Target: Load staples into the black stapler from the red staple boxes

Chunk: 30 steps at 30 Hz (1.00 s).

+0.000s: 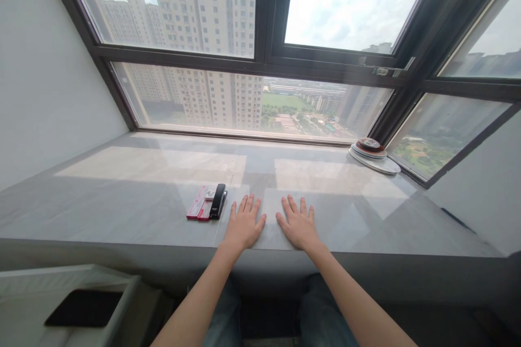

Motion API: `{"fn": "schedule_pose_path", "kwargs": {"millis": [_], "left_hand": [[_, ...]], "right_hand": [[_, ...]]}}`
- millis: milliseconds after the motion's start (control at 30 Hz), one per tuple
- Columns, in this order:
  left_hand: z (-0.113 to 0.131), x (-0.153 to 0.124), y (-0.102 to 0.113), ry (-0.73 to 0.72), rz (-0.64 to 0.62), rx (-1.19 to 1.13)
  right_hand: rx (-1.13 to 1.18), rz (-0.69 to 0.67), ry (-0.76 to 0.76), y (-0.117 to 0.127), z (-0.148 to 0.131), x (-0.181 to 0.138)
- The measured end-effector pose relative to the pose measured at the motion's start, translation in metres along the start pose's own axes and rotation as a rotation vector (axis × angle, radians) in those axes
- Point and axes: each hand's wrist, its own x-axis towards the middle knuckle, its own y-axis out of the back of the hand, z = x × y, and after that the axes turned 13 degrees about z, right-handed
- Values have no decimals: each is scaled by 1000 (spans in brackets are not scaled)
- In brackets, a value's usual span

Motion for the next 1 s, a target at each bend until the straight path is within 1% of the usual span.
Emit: {"fn": "schedule_pose_path", "kwargs": {"millis": [100,267,500,767,1000], "left_hand": [[-4,5,-4,6,-39,28],[-1,9,-4,11,-71,54],[-3,13,-11,14,-44,46],[-5,23,-20,32,-30,42],[-5,33,-28,45,-45,41]], "right_hand": [[-27,-12,-18,0,-4,1],[-40,-21,-3,0,-3,2],[-31,-10,-5,0,-2,3],[-44,-35,-5,3,-5,3],[-33,-21,1,1,-3,4]]}}
